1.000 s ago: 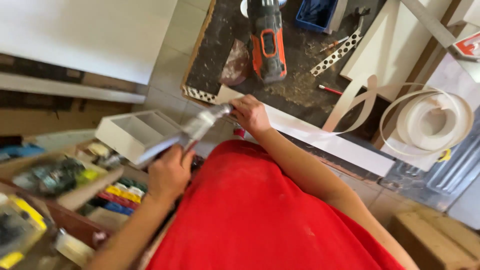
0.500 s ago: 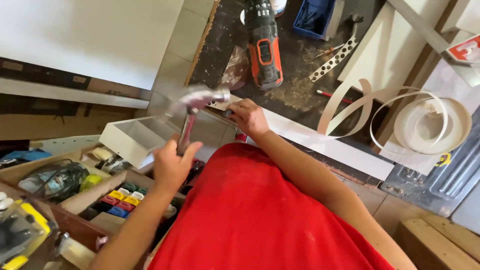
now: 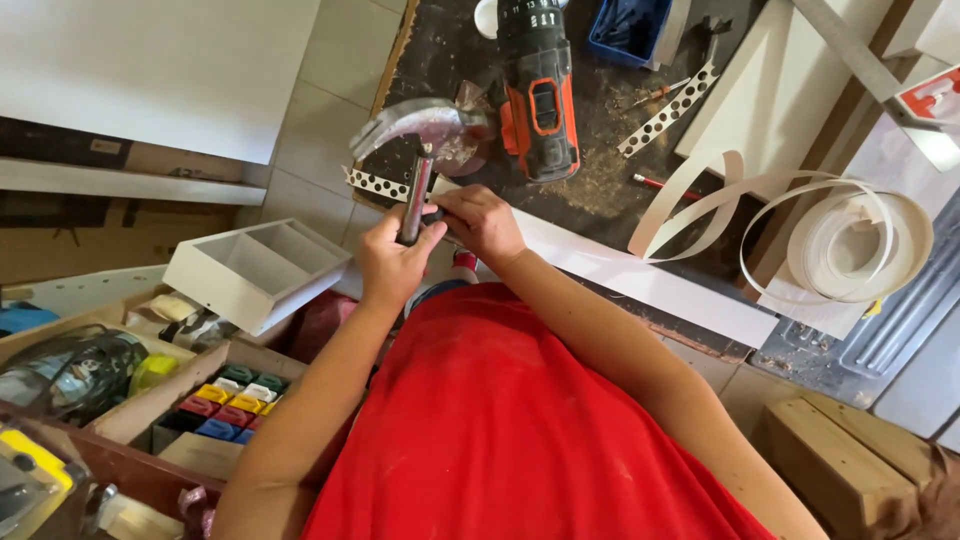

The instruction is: The person is seen applying a strip to a wooden board, hammering it down, and then using a power drill to secure it.

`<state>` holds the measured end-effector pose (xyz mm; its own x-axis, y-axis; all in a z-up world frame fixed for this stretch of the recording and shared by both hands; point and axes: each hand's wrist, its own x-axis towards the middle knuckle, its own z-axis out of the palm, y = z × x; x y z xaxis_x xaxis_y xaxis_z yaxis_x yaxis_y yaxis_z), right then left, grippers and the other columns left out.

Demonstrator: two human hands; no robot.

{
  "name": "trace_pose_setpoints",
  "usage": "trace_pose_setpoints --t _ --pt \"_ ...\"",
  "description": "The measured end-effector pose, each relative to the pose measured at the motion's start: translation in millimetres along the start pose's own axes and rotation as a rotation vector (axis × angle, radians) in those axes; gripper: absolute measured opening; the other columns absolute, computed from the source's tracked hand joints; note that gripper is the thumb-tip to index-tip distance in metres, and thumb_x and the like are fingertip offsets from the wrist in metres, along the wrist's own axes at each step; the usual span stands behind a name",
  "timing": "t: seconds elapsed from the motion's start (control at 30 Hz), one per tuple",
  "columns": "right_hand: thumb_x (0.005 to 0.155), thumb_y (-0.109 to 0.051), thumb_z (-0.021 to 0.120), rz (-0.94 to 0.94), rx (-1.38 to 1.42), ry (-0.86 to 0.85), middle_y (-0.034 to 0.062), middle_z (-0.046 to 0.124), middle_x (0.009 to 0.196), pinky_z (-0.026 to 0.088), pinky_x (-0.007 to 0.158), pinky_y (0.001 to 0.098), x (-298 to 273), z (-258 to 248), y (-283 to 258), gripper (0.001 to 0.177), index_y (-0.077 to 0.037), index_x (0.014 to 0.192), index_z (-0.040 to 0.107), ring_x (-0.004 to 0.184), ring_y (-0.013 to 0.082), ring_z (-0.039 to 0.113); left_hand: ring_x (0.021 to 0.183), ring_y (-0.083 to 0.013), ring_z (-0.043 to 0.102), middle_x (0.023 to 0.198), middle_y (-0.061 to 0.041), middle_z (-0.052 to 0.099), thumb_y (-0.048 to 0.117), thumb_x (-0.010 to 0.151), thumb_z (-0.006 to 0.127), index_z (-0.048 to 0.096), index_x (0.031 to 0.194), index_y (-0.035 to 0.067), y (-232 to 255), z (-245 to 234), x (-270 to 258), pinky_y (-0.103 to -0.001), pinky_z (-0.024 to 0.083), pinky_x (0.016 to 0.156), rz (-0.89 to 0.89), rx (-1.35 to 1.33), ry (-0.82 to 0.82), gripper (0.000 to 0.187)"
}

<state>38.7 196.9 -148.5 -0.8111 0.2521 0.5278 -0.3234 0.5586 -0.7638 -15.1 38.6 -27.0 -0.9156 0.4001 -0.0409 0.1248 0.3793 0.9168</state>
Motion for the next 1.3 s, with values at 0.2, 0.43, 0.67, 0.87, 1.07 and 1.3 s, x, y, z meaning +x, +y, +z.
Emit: trace_pose_setpoints --t 0.2,0.43,0.67,0.87,1.07,1.3 --pt "0.096 -0.024 0.081 0.014 -0.288 0.003 0.0029 0.074 0.100 0.060 0.084 0.0363 -20 -45 -16 0.010 -0.014 0.099 0.082 0.092 0.0265 0.070 0.040 -0.0159 0.062 0.059 -0.011 0.067 0.010 0.095 0.084 0.077 0.107 0.001 5 -13 3 -0.026 0.049 0.037 0.033 -0.051 0.020 0.017" --pt "0.099 -0.021 0.077 0.010 -0.284 0.027 0.0034 0.073 0.097 0.059 0.082 0.0354 -16 -37 -20 0.010 -0.014 0.094 0.082 0.088 0.0262 0.068 0.043 -0.0170 0.063 0.067 -0.014 0.067 0.004 0.097 0.078 0.072 0.111 -0.005 22 -29 3 -0.028 0.051 0.040 -0.024 -0.142 0.088 0.018" --pt "0.102 -0.020 0.074 -0.001 -0.262 0.028 0.0051 0.072 0.097 0.059 0.080 0.0363 -10 -32 -20 0.013 -0.013 0.094 0.082 0.087 0.0278 0.067 0.042 -0.0174 0.064 0.069 -0.016 0.068 0.007 0.096 0.081 0.072 0.109 -0.005 22 -26 10 -0.027 0.050 0.036 0.016 -0.144 0.058 0.020" --pt "0.102 -0.020 0.073 -0.012 -0.276 0.040 0.0051 0.072 0.097 0.059 0.081 0.0362 -11 -31 -18 0.014 -0.014 0.094 0.082 0.087 0.0279 0.067 0.039 -0.0189 0.064 0.056 -0.012 0.064 0.011 0.093 0.085 0.075 0.103 0.000 20 -14 14 -0.027 0.048 0.034 0.012 -0.086 0.024 0.018" --pt "0.102 -0.020 0.072 -0.023 -0.300 0.055 0.0035 0.071 0.095 0.059 0.080 0.0350 -11 -31 -19 0.015 -0.016 0.092 0.081 0.086 0.0266 0.067 0.039 -0.0188 0.064 0.050 -0.011 0.062 0.015 0.093 0.085 0.076 0.101 0.003 14 -9 15 -0.028 0.047 0.034 -0.017 -0.037 0.006 0.018" --pt "0.091 -0.018 0.083 0.045 -0.253 0.027 0.0073 0.069 0.096 0.060 0.078 0.0409 -9 -27 -18 0.012 -0.010 0.099 0.079 0.087 0.0308 0.066 0.040 -0.0184 0.065 0.048 -0.009 0.060 0.019 0.090 0.087 0.078 0.102 0.004 19 -10 18 -0.028 0.050 0.037 -0.001 0.017 -0.059 0.021"
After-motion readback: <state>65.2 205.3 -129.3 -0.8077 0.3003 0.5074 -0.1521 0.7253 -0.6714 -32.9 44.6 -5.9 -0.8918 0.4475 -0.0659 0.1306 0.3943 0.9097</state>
